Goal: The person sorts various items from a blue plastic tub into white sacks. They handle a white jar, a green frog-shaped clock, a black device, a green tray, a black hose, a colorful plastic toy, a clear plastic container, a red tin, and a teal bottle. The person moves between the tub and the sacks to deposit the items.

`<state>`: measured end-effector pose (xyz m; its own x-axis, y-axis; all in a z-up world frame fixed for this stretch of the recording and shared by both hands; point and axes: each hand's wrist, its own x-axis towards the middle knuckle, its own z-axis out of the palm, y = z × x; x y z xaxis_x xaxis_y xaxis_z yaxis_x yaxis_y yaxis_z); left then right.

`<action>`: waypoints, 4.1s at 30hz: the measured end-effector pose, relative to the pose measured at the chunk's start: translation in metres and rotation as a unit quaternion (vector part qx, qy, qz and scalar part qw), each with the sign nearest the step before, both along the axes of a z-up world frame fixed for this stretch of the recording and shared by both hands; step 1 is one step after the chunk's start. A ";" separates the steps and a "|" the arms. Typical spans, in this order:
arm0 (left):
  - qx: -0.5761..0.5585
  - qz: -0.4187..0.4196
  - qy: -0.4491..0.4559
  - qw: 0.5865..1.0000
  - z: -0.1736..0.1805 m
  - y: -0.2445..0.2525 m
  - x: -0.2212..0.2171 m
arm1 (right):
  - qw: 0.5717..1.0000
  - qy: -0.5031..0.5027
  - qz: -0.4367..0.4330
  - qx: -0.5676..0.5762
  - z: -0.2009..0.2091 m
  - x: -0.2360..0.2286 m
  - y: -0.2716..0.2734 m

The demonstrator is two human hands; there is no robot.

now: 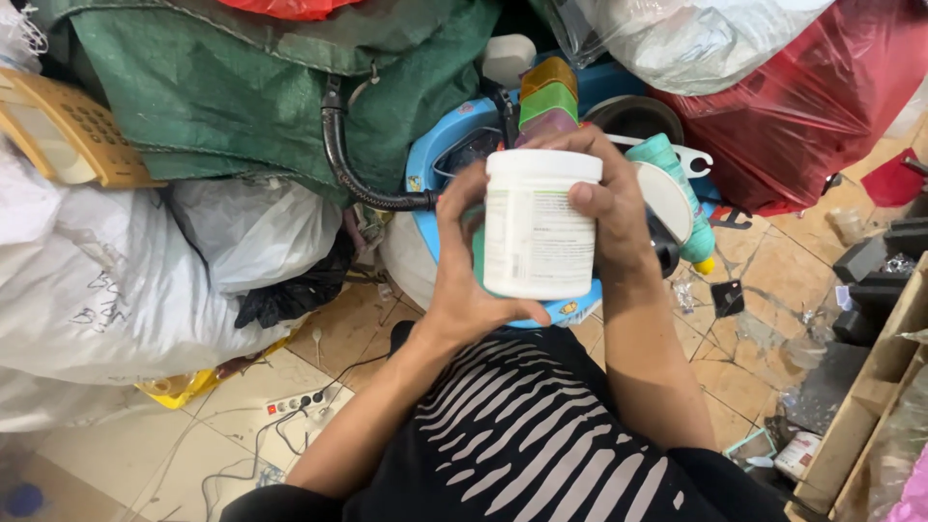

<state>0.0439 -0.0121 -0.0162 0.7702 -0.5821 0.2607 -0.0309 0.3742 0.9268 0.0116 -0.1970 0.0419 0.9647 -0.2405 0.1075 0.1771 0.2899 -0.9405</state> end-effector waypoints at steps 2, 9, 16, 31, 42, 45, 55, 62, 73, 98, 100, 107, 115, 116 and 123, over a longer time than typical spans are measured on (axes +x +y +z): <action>-0.009 -0.001 -0.068 0.998 0.015 0.003 0.010 | 1.000 -0.012 0.011 0.019 -0.007 -0.003 0.005; 0.082 0.076 -0.237 0.965 0.015 0.016 0.029 | 1.000 0.011 -0.011 -0.025 -0.003 -0.010 0.022; 0.080 0.122 -0.257 0.955 0.000 0.025 0.044 | 0.987 -0.047 0.114 -0.103 0.002 -0.034 0.010; -0.047 0.012 -0.034 0.998 -0.017 0.008 0.025 | 0.899 0.059 -0.075 -0.428 -0.014 -0.036 0.029; 0.004 -0.250 0.420 0.872 -0.055 0.038 0.043 | 0.924 0.017 0.015 -0.383 -0.032 -0.038 0.012; 0.025 -0.138 0.370 0.918 -0.054 0.029 0.033 | 0.958 0.079 -0.007 -0.274 -0.066 -0.036 0.022; 0.222 -0.007 0.061 0.973 -0.051 0.030 0.020 | 0.978 0.118 0.046 -0.165 -0.071 -0.034 0.020; 0.127 -0.025 0.262 0.956 -0.088 0.048 0.010 | 0.927 0.092 -0.014 -0.363 -0.076 -0.029 0.034; 0.330 -0.042 0.101 0.937 -0.062 0.126 0.069 | 0.962 0.183 -0.026 -0.203 -0.137 -0.023 0.031; 0.523 0.593 -0.147 0.594 -0.115 0.239 0.332 | 0.857 0.269 0.065 -0.434 -0.109 -0.068 0.056; 0.490 0.602 -0.173 0.606 -0.112 0.222 0.318 | 0.861 0.273 0.045 -0.426 -0.115 -0.072 0.052; 0.055 0.329 -0.035 0.942 -0.062 0.086 0.156 | 0.838 0.277 -0.084 -0.463 -0.153 -0.078 0.010; 0.348 0.054 -0.106 0.930 -0.076 -0.020 -0.001 | 0.742 0.201 -0.126 -0.627 -0.141 -0.053 -0.026; 0.374 0.056 -0.135 0.916 -0.077 -0.025 -0.006 | 0.710 0.220 -0.104 -0.661 -0.141 -0.048 -0.022; 0.381 0.072 -0.003 0.922 -0.078 -0.060 -0.012 | 0.722 0.264 -0.027 -0.639 -0.143 -0.062 -0.054</action>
